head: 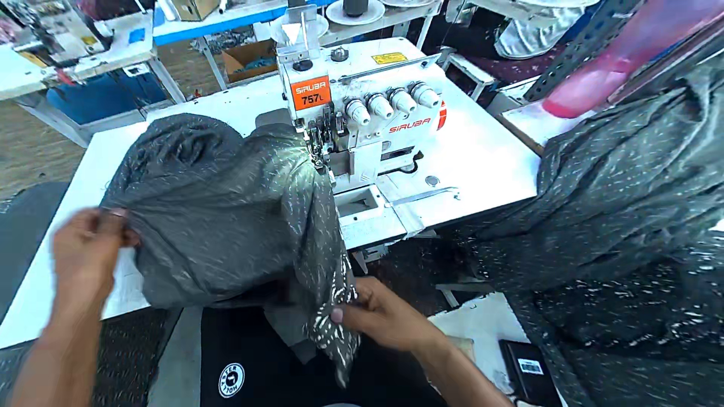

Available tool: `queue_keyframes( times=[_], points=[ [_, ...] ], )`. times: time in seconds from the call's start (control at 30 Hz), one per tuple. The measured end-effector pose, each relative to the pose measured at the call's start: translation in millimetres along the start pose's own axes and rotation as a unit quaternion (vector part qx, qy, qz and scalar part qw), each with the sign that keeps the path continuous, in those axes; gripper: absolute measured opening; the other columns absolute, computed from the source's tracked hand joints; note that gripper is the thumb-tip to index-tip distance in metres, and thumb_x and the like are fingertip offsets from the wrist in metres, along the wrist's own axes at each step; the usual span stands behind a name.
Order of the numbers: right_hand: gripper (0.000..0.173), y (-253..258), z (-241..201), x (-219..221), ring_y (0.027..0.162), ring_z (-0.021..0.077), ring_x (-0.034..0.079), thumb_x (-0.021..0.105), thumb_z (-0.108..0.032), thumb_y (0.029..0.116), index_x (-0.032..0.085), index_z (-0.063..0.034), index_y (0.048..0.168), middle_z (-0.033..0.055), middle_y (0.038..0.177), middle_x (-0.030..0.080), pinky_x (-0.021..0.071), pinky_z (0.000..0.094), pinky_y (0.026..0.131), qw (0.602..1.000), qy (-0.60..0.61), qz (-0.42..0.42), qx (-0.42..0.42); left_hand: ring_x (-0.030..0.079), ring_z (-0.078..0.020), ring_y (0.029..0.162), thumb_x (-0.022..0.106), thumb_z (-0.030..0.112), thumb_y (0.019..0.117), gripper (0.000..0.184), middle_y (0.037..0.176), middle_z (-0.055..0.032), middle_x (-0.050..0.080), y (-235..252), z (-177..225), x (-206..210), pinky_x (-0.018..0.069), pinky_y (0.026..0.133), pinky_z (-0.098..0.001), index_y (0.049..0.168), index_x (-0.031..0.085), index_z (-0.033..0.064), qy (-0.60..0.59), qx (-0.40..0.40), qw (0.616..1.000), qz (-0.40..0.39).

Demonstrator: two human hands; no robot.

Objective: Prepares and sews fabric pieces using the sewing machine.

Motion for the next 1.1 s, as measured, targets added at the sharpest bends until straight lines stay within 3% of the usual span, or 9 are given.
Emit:
queue_keyframes(
  times=[0.1, 0.2, 0.27, 0.33, 0.5, 0.67, 0.83, 0.93, 1.1],
  points=[
    [0.014, -1.3, 18.7, 11.2, 0.088, 0.0107, 0.071, 0.06, -0.008, 0.1025, 0.068, -0.0023, 0.113, 0.0026, 0.097, 0.074, 0.0615, 0.0331, 0.082, 0.991, 0.101, 0.082, 0.029, 0.063, -0.0051, 0.107, 0.051, 0.018, 0.1062, 0.043, 0.131, -0.0087, 0.057, 47.1, 51.1, -30.4, 0.0547, 0.096, -0.0289, 0.145, 0.043, -0.0006, -0.037, 0.105, 0.993, 0.048],
    [0.018, 6.1, 45.0, 19.7, 0.094, 0.0133, 0.071, 0.062, -0.006, 0.1007, 0.066, 0.0016, 0.116, 0.0058, 0.103, 0.074, 0.0603, 0.035, 0.087, 0.987, 0.091, 0.124, 0.042, 0.036, -0.0533, 0.143, 0.06, 0.018, 0.0997, 0.073, 0.158, -0.037, 0.026, 52.4, 118.0, -5.6, 0.0371, 0.112, -0.0693, 0.157, 0.023, -0.0062, 0.145, 0.28, 0.949, -0.026],
    [0.02, 1.5, 46.4, 28.6, 0.097, 0.0144, 0.071, 0.063, -0.003, 0.0995, 0.065, 0.0032, 0.119, 0.0071, 0.107, 0.074, 0.0605, 0.0358, 0.09, 0.987, 0.098, 0.123, 0.033, 0.044, -0.0583, 0.132, 0.054, 0.026, 0.1047, 0.06, 0.151, -0.0374, 0.036, -1.9, 144.6, 34.8, 0.0416, 0.102, -0.0749, 0.153, 0.036, -0.0041, 0.209, 0.338, 0.913, -0.089],
    [0.019, -9.8, 45.3, 32.2, 0.096, 0.0139, 0.072, 0.064, -0.002, 0.0988, 0.066, 0.0023, 0.117, 0.0065, 0.106, 0.074, 0.061, 0.035, 0.088, 0.988, 0.09, 0.123, 0.029, 0.067, -0.0306, 0.107, 0.046, 0.045, 0.1065, 0.05, 0.126, -0.0131, 0.065, -85.0, 133.4, 91.2, 0.0584, 0.086, -0.0568, 0.142, 0.055, 0.0108, 0.18, 0.289, 0.912, -0.229],
    [0.018, -28.3, 46.3, 31.9, 0.091, 0.0107, 0.072, 0.064, -0.007, 0.1001, 0.068, 0.0002, 0.116, 0.0042, 0.102, 0.074, 0.0619, 0.0315, 0.083, 0.992, 0.027, 0.119, 0.041, 0.071, -0.0188, 0.097, 0.057, 0.069, 0.093, 0.07, 0.109, -0.0048, 0.072, -202.8, 58.8, 167.2, 0.0608, 0.083, -0.0484, 0.131, 0.063, 0.0107, 0.068, 0.147, 0.9, -0.405],
    [0.018, -38.4, 47.2, 32.8, 0.091, 0.0112, 0.072, 0.065, -0.009, 0.1001, 0.069, -0.0008, 0.116, 0.0042, 0.103, 0.075, 0.062, 0.0309, 0.082, 0.992, -0.024, 0.12, 0.044, 0.073, -0.0088, 0.092, 0.074, 0.032, 0.0923, 0.029, 0.1, 0.0027, 0.076, -215.3, 20.6, 145.7, 0.0636, 0.084, -0.0319, 0.112, 0.073, 0.0114, -0.125, 0.027, 0.914, -0.386],
    [0.015, -60.0, 41.5, 37.7, 0.082, 0.0066, 0.07, 0.065, -0.011, 0.1, 0.069, -0.0022, 0.112, 0.0015, 0.096, 0.074, 0.0607, 0.0261, 0.074, 0.99, -0.04, 0.126, 0.057, 0.066, -0.0074, 0.096, 0.07, 0.027, 0.0968, 0.012, 0.098, 0.0012, 0.068, -249.6, 54.5, 95.6, 0.0565, 0.087, -0.0236, 0.096, 0.064, 0.0163, -0.021, 0.327, 0.932, -0.153],
    [0.014, -71.6, 32.7, 38.8, 0.076, 0.0053, 0.069, 0.065, -0.014, 0.0995, 0.07, -0.003, 0.108, 0.0002, 0.089, 0.073, 0.0603, 0.0259, 0.07, 0.986, -0.064, 0.136, 0.071, 0.066, -0.0156, 0.097, 0.059, 0.021, 0.1018, 0.009, 0.106, -0.0007, 0.07, -272.4, 60.0, 113.7, 0.0528, 0.093, -0.0345, 0.106, 0.067, 0.0191, 0.025, 0.484, 0.855, -0.185],
    [0.012, -96.6, 28.6, 44.4, 0.062, 0.0051, 0.063, 0.063, -0.003, 0.0945, 0.07, -0.0037, 0.104, 0.0001, 0.079, 0.069, 0.0551, 0.0219, 0.055, 0.981, -0.084, 0.157, 0.077, 0.068, -0.0206, 0.094, 0.065, 0.016, 0.0998, 0.015, 0.101, -0.0072, 0.071, -294.1, 51.1, 132.5, 0.0553, 0.086, -0.0389, 0.11, 0.074, 0.0113, 0.013, 0.515, 0.826, -0.228]
  ],
)
Point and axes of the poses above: each hand's wrist, its own y-axis towards the middle knuckle, its own x-axis out of the palm, z = x × y, the point moved 6 cm from there along y, towards the middle knuckle
